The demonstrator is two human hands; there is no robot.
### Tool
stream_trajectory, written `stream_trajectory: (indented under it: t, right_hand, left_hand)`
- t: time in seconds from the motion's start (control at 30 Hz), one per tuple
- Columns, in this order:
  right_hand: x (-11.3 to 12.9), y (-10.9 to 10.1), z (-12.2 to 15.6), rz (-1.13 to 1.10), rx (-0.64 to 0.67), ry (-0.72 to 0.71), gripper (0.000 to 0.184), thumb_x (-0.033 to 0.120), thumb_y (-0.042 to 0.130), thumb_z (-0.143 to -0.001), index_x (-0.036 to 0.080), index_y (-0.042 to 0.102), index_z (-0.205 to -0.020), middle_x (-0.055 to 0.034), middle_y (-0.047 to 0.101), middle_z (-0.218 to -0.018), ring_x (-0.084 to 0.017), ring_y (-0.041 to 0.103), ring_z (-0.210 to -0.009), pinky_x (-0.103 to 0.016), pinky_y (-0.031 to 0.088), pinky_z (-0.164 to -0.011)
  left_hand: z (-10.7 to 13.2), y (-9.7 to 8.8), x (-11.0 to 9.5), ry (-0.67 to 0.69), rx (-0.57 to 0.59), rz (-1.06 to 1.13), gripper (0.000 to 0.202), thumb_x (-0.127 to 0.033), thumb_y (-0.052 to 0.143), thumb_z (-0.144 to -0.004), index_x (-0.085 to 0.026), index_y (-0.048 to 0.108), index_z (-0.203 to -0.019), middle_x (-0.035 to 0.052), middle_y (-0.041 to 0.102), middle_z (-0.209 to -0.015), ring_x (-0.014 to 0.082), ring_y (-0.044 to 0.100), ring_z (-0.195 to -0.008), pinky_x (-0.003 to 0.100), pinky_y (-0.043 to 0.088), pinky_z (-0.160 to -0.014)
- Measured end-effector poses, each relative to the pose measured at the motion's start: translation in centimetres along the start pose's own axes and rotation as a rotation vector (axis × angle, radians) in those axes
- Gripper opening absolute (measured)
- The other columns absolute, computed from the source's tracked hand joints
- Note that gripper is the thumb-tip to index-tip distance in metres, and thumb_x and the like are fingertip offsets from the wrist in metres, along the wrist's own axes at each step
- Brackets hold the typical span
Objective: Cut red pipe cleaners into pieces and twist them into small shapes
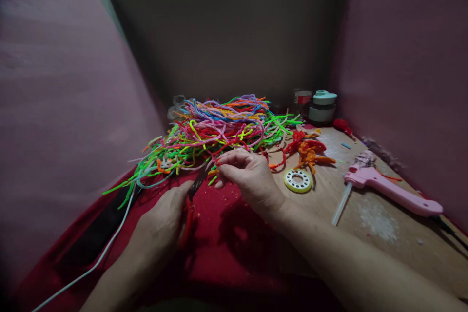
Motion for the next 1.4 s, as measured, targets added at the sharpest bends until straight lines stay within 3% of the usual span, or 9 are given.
stream_trajectory:
  t: [0.13,0.43,0.87,1.07,1.23,1.4]
  right_hand:
    - [0.1,0.1,0.0,-0.004,-0.005,0.010,0.005,0.013,0.067,-0.064,0.015,0.066,-0.069,-0.0026,0.062,-0.085,-0.009,0.059,-0.053,-0.025,0.051,-0.052]
    - [-0.3,-0.2,-0.1,0.007,0.039,0.028,0.006,0.013,0.063,-0.067,0.016,0.065,-0.073,-0.0026,0.063,-0.078,-0.010,0.059,-0.057,-0.026,0.051,-0.052]
    - [-0.1,-0.2,-0.1,0.000,0.072,0.100,0.005,0.016,0.064,-0.066,0.015,0.065,-0.071,0.0001,0.060,-0.062,-0.009,0.053,-0.045,-0.023,0.044,-0.040]
    - [0.1,0.0,-0.1,0.003,0.061,0.123,0.006,0.015,0.063,-0.066,0.015,0.064,-0.072,0.0008,0.059,-0.059,-0.009,0.053,-0.044,-0.023,0.043,-0.040]
    - [0.2,-0.1,-0.1,0.002,0.015,0.135,0.006,0.015,0.065,-0.064,0.014,0.063,-0.069,0.0011,0.059,-0.058,-0.009,0.053,-0.042,-0.023,0.043,-0.039]
    - [0.0,-0.2,-0.1,0.061,0.012,0.167,0.005,0.014,0.063,-0.065,0.014,0.062,-0.069,0.0020,0.058,-0.053,-0.009,0.053,-0.038,-0.021,0.040,-0.038]
  left_hand:
    - [-0.1,0.0,-0.3,-0.010,0.026,-0.165,0.042,-0.014,0.041,-0.082,-0.015,0.039,-0.124,0.0093,0.059,-0.092,0.0226,0.059,-0.082,0.031,0.049,-0.063]
    - [-0.2,-0.2,-0.4,0.066,-0.008,-0.269,0.043,-0.009,0.040,-0.082,-0.013,0.038,-0.124,0.0085,0.058,-0.088,0.0218,0.057,-0.077,0.030,0.047,-0.059]
    - [0.2,-0.7,0.0,0.106,-0.056,-0.268,0.045,-0.010,0.040,-0.081,-0.012,0.035,-0.127,0.0115,0.062,-0.095,0.0222,0.060,-0.082,0.031,0.050,-0.065]
    - [0.3,0.1,0.0,0.112,-0.076,-0.203,0.043,-0.010,0.040,-0.082,-0.012,0.038,-0.125,0.0118,0.064,-0.095,0.0219,0.063,-0.083,0.028,0.052,-0.060]
    - [0.3,1.1,-0.6,0.116,-0.071,-0.033,0.047,-0.011,0.042,-0.082,-0.011,0.035,-0.128,0.0148,0.065,-0.101,0.0237,0.064,-0.088,0.030,0.053,-0.065]
    - [-0.2,0.8,-0.4,-0.034,-0.060,0.118,0.042,-0.016,0.043,-0.084,-0.015,0.037,-0.125,0.0112,0.068,-0.091,0.0217,0.067,-0.079,0.027,0.052,-0.064]
Point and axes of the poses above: each hand's wrist, its own z-axis away from the middle knuckle, its own y-axis out of the palm, x = y × z, the point moved 2 cm from there along -z, towards the middle knuckle
